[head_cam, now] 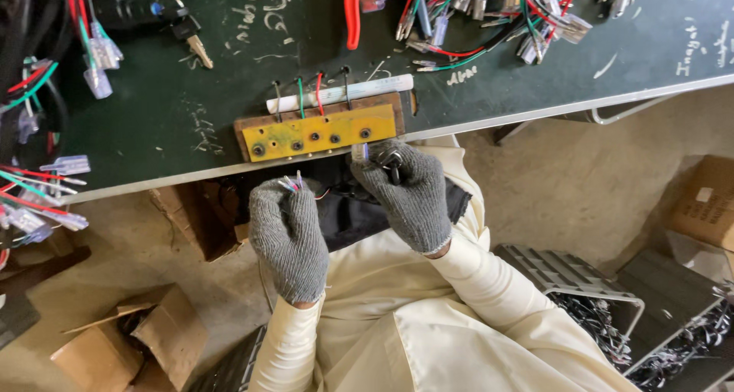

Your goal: The person assembles wire harnesses by inserting wires into a yellow terminal block and securing them with a screwdriver. They repeatedly strip wire ends, insert them into the block, and tighten the screws to complete the connections.

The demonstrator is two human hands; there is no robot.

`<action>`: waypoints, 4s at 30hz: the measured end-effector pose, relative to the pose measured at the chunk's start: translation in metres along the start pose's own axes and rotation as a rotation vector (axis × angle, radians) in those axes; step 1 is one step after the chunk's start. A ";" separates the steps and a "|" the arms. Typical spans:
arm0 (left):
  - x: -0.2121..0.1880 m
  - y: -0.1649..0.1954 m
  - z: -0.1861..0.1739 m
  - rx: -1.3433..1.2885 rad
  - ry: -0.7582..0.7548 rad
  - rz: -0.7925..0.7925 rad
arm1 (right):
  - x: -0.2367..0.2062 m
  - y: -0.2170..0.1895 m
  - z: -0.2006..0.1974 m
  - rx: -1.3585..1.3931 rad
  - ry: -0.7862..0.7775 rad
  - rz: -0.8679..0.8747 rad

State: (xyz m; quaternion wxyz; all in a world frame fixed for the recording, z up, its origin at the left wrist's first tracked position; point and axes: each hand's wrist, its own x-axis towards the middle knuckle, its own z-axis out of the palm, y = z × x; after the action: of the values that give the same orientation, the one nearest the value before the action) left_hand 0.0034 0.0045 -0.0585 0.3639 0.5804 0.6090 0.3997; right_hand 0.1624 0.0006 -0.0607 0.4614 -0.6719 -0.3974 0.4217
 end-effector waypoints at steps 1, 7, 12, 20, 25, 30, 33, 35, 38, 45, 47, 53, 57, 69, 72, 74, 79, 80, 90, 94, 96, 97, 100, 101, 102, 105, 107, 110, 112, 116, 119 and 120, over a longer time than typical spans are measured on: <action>0.001 0.000 -0.001 0.018 0.006 0.002 | 0.000 -0.001 0.001 0.009 -0.001 0.029; 0.008 -0.002 -0.001 0.079 -0.014 0.020 | 0.001 -0.006 -0.002 -0.048 -0.008 0.066; 0.011 -0.002 -0.001 0.119 0.013 0.064 | 0.002 -0.007 -0.004 -0.032 -0.021 0.021; 0.016 -0.003 -0.001 0.153 0.043 0.073 | 0.003 -0.003 -0.004 -0.038 -0.023 0.025; 0.022 -0.002 0.000 0.194 0.054 0.110 | 0.002 -0.001 -0.005 -0.035 -0.026 0.084; 0.024 -0.002 0.001 0.231 0.074 0.203 | 0.003 -0.002 -0.007 -0.033 -0.043 0.023; 0.019 0.001 0.001 0.178 0.120 0.221 | 0.003 -0.004 -0.007 0.159 -0.078 0.045; 0.017 0.004 -0.001 0.135 0.093 0.262 | 0.003 -0.005 -0.008 0.080 -0.076 0.090; 0.019 0.010 -0.004 0.132 -0.038 0.327 | 0.004 -0.004 -0.008 0.056 -0.079 0.115; 0.029 0.024 0.000 0.350 -0.154 0.402 | 0.005 0.002 -0.010 -0.030 -0.059 0.007; 0.032 0.025 0.003 0.396 -0.153 0.399 | 0.005 0.002 -0.011 0.035 -0.076 0.022; 0.034 0.026 0.007 0.417 -0.157 0.391 | 0.006 0.002 -0.013 0.047 -0.096 0.050; 0.035 0.025 0.011 0.415 -0.151 0.435 | 0.006 0.003 -0.013 -0.021 -0.097 -0.014; 0.029 0.022 0.001 0.426 -0.125 0.337 | 0.005 0.002 -0.012 0.026 -0.062 0.113; 0.029 0.021 0.000 0.445 -0.125 0.311 | 0.005 0.006 -0.012 -0.007 -0.087 0.011; 0.029 0.020 0.000 0.432 -0.119 0.317 | 0.006 0.007 -0.012 0.030 -0.079 0.012; 0.029 0.022 0.000 0.426 -0.109 0.332 | 0.005 0.006 -0.013 0.050 -0.089 0.042; 0.029 0.022 -0.001 0.434 -0.112 0.328 | 0.004 0.006 -0.013 0.052 -0.097 0.075; 0.033 0.021 0.006 0.517 -0.087 0.379 | 0.005 0.002 -0.013 0.081 -0.100 0.017; 0.021 0.018 0.004 0.290 0.021 0.294 | 0.006 -0.002 -0.014 0.053 -0.094 0.087; 0.017 0.014 0.001 0.322 0.031 0.259 | 0.006 -0.002 -0.013 0.045 -0.087 0.121; 0.016 0.011 -0.001 0.342 0.039 0.237 | 0.006 -0.002 -0.013 0.034 -0.083 0.093; 0.017 0.005 -0.001 0.263 0.030 0.167 | 0.006 0.000 -0.012 0.024 -0.087 0.063; 0.018 0.003 0.000 0.268 0.023 0.153 | 0.006 0.000 -0.012 0.035 -0.088 0.098; 0.019 0.003 0.001 0.274 0.017 0.139 | 0.006 0.001 -0.012 0.046 -0.090 0.133; 0.025 0.003 0.003 0.353 0.015 0.212 | 0.006 0.003 -0.012 0.029 -0.098 0.063; 0.027 0.005 0.002 0.405 -0.001 0.254 | 0.005 0.003 -0.012 0.013 -0.101 0.055; 0.029 0.007 -0.003 0.463 -0.057 0.282 | 0.005 0.004 -0.013 0.036 -0.096 0.060; 0.029 0.009 -0.008 0.539 -0.107 0.297 | 0.004 0.004 -0.012 0.069 -0.098 0.076; 0.033 0.011 -0.010 0.562 -0.101 0.329 | 0.005 0.004 -0.013 0.020 -0.102 0.057; 0.038 0.014 -0.009 0.568 -0.073 0.367 | 0.005 0.004 -0.014 -0.032 -0.097 0.028; 0.039 0.015 -0.009 0.560 -0.072 0.389 | 0.005 0.004 -0.014 -0.036 -0.096 0.020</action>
State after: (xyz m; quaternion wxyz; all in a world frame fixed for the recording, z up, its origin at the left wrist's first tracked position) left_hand -0.0010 0.0429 -0.0405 0.1285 0.7769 0.5597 0.2583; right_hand 0.1775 0.0000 -0.0623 0.4254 -0.6630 -0.4197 0.4509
